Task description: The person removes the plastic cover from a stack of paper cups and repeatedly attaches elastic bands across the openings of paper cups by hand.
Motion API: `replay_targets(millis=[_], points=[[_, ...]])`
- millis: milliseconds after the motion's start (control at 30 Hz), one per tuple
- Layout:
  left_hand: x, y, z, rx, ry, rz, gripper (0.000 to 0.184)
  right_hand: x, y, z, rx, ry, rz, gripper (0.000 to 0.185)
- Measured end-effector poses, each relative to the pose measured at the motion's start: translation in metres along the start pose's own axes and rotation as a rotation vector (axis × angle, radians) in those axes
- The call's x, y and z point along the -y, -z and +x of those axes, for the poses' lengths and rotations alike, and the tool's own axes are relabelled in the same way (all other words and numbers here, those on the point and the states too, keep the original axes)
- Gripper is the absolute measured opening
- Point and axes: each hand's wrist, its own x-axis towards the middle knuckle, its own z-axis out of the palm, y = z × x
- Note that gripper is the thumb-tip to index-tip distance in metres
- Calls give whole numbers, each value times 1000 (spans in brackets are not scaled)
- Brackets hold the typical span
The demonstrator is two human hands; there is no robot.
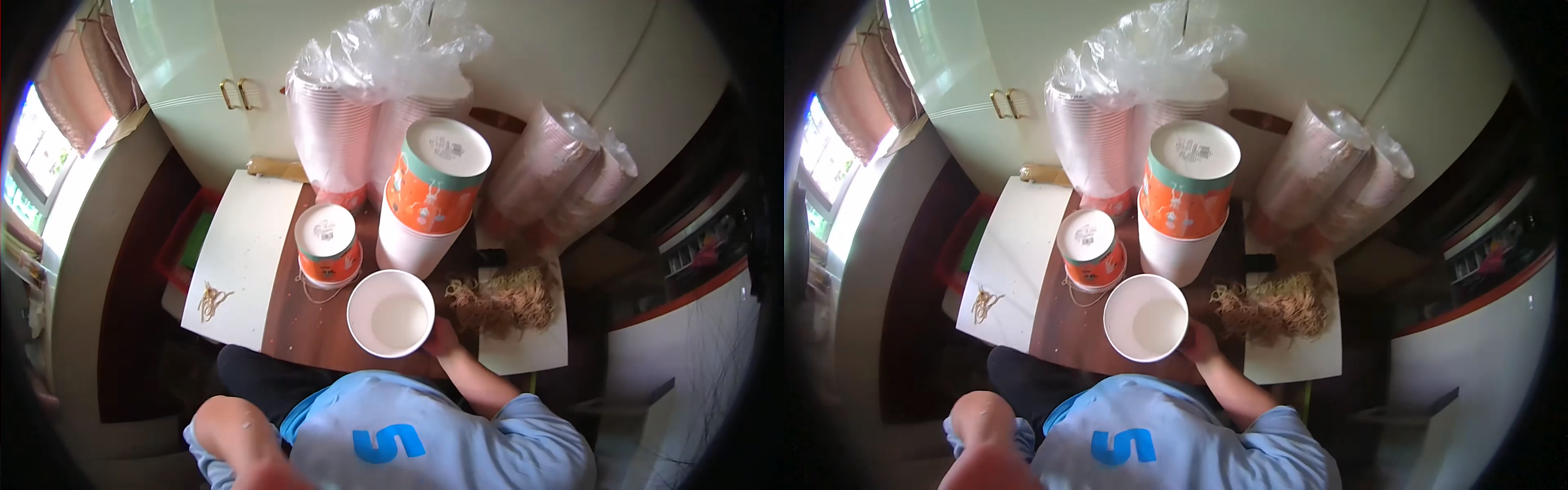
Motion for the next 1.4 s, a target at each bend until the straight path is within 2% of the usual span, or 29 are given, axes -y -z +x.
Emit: replay_targets(millis=[33,67,100,133,200,267,300,367,400,467,500,533,600,667,733,833,933,1000,1067,1133,1167,1267,1400], points=[[-13,4,-18,-82,63,-83,56,-16,36,29,89,-68,78,26],[-27,11,-40,-162,132,-164,61,-17,20,19,17,-55,-6,24],[-48,74,-50,478,288,-94,70,-23,19,26,-5,-30,20,23],[-55,75,-69,667,468,-201,64,-31,20,31,-25,0,43,22],[-69,76,-108,1038,862,-296,53,-42,19,21,-69,76,-112,21],[-100,74,-140,1423,1285,-33,65,-46,21,6,-156,106,-390,21],[-115,82,-154,1494,1387,12,63,-46,22,-1,-215,89,-590,22],[-141,107,-179,1627,1585,110,59,-47,38,6,-362,-89,-550,23],[-150,120,-190,1643,1658,73,56,-53,63,20,-426,-88,-668,22],[-159,139,-206,1674,1795,6,50,-23,55,7,-241,-24,-997,24],[-157,135,-207,1646,1787,0,39,-14,50,2,-349,198,-1164,22],[-157,135,-210,1642,1794,12,38,4,54,3,-317,514,-1474,17],[-158,137,-214,1634,1810,38,34,44,43,-1,-394,710,-1546,6],[-157,135,-216,1599,1754,11,32,75,41,3,-560,825,-1628,5],[-155,134,-217,1589,1750,-16,32,95,42,8,-590,1055,-1783,6],[-151,125,-213,1641,1872,-14,31,101,46,17,-532,1033,-1925,6],[-150,125,-213,1646,1891,-32,31,111,49,23,-406,982,-1837,8],[-149,130,-213,1624,1832,-13,31,126,32,16,-427,1048,-1662,8],[-144,130,-211,1619,1819,8,30,150,8,-4,-370,936,-1413,12],[-135,124,-206,1629,1853,33,29,183,-27,-31,-379,683,-1137,16],[-133,126,-209,1609,1796,34,28,201,-38,-43,-264,675,-994,14],[-121,110,-205,1485,1818,7,26,237,-86,-91,13,552,-628,12],[-111,80,-192,1322,1869,-176,25,237,-136,-127,264,498,-574,14]])
